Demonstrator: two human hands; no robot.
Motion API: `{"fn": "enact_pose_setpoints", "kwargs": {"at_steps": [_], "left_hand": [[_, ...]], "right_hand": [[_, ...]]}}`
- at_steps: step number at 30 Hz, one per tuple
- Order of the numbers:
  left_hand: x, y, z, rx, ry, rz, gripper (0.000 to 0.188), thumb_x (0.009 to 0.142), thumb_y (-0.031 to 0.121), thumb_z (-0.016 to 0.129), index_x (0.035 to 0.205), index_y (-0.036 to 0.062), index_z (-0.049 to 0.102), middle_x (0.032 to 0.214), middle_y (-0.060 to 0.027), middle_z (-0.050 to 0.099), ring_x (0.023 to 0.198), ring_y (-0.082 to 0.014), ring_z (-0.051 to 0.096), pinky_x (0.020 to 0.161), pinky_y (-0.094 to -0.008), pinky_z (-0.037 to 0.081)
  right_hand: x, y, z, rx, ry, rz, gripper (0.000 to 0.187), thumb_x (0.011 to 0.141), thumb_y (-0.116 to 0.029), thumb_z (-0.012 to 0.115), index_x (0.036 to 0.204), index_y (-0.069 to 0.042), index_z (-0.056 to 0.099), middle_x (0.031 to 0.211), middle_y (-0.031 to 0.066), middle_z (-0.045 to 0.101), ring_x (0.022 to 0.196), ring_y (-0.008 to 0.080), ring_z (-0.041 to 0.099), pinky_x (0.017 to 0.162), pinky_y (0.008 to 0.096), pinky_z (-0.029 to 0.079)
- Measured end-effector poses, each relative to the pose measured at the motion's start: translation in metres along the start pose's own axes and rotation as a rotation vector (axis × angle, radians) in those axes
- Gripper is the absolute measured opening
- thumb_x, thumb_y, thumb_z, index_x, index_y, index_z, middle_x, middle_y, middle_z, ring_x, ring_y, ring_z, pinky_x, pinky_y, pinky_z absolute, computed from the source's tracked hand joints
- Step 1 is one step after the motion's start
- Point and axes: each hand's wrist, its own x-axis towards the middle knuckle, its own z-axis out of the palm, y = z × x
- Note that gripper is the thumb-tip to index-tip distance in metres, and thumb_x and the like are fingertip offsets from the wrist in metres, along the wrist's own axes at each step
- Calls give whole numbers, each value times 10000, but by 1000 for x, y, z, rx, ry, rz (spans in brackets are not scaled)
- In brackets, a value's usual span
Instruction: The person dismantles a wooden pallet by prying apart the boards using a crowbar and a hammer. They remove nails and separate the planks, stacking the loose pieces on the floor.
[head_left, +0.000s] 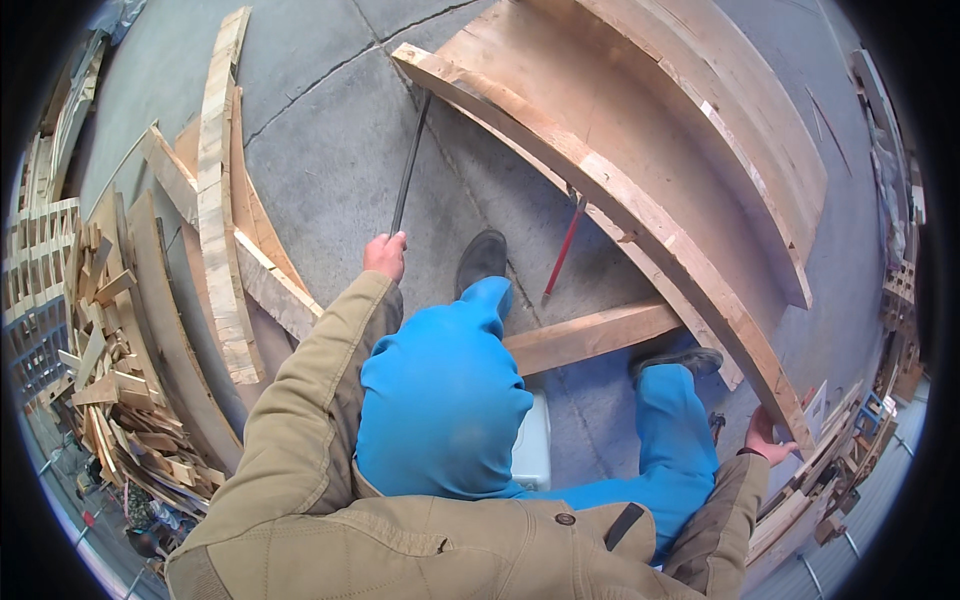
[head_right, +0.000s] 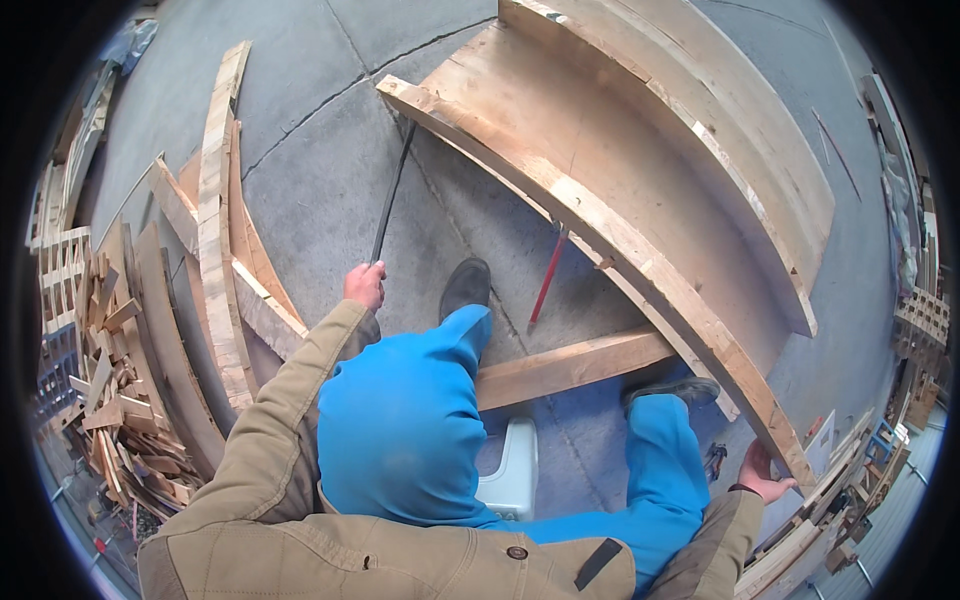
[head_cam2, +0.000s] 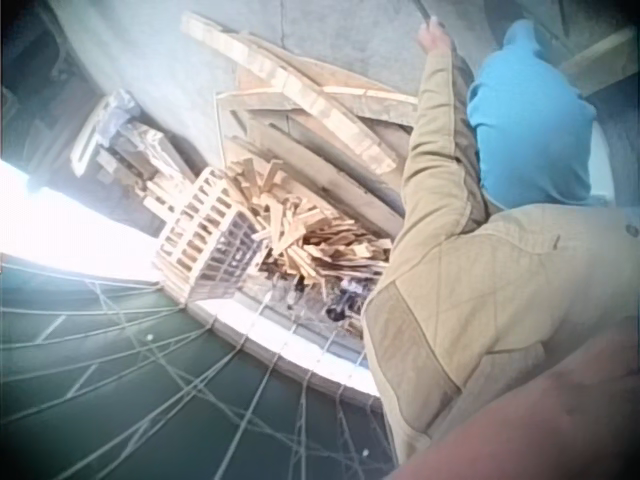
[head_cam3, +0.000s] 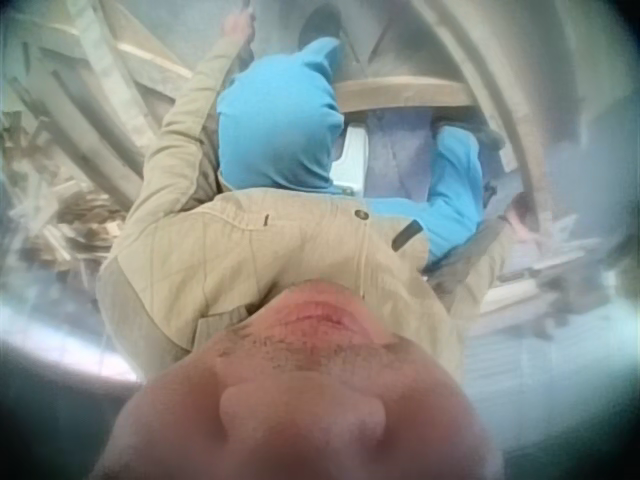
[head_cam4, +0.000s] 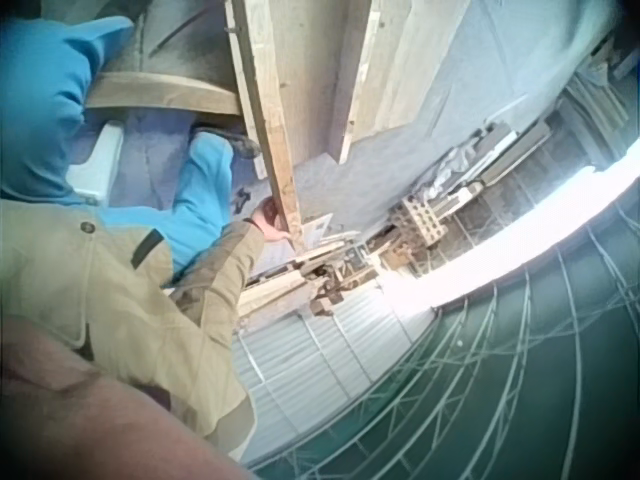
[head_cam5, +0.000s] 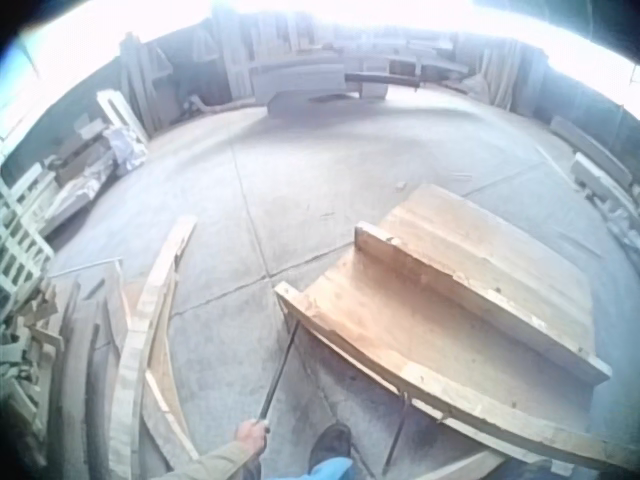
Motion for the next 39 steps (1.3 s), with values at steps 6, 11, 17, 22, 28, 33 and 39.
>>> {"fn": "enact_pose_setpoints", "kwargs": {"at_steps": [6, 11, 17, 22, 28, 33, 39], "left_hand": [[8, -9, 2, 159, 67, 32, 372, 935, 330, 645, 780, -8, 654, 649, -74, 601, 630, -158, 537, 598, -367, 427], [13, -15, 5, 190, 104, 52, 391, 941, 331, 649, 767, -19, 653, 670, -96, 618, 646, -169, 551, 614, -375, 446], [10, -20, 25, 165, 142, 8, 381, 957, 317, 655, 770, -14, 643, 663, -68, 598, 648, -148, 548, 597, -355, 438], [13, -34, 54, 321, 250, 175, 420, 976, 331, 660, 746, -18, 616, 664, -115, 618, 626, -187, 556, 607, -390, 455], [34, -45, 64, 533, 263, 80, 429, 967, 379, 649, 860, -36, 668, 835, -260, 691, 813, -431, 667, 747, -493, 501], [34, -41, 62, 621, 241, 66, 444, 958, 400, 660, 898, -40, 676, 882, -274, 698, 870, -445, 679, 776, -499, 505], [19, -10, 23, 615, 157, 139, 482, 956, 401, 661, 832, -64, 664, 768, -262, 674, 720, -389, 655, 678, -486, 481]], "right_hand": [[64, 46, -10, -138, 103, -13, 916, 797, -681, 741, 1378, -12, 508, 1350, 193, 551, 1251, 338, 533, 1038, 546, 454], [106, 54, -15, -218, 102, 3, 874, 800, -609, 774, 1387, -21, 503, 1357, 216, 535, 1240, 346, 543, 1044, 577, 465], [123, 83, -47, -174, 60, -16, 898, 830, -624, 733, 1422, 0, 474, 1396, 242, 522, 1266, 368, 550, 1080, 549, 462], [127, 76, -52, -183, 67, 29, 932, 837, -622, 725, 1437, 36, 450, 1426, 249, 501, 1313, 375, 519, 1110, 526, 448], [116, 82, -56, -131, 81, 19, 942, 841, -616, 724, 1454, 36, 429, 1446, 254, 484, 1337, 376, 500, 1137, 520, 428], [110, 82, -58, -74, 36, 25, 924, 859, -603, 707, 1458, 39, 420, 1452, 256, 482, 1354, 377, 492, 1144, 528, 427], [111, 79, -55, -72, 50, 3, 919, 863, -594, 704, 1453, 52, 421, 1457, 261, 480, 1354, 380, 493, 1143, 537, 425]]}}
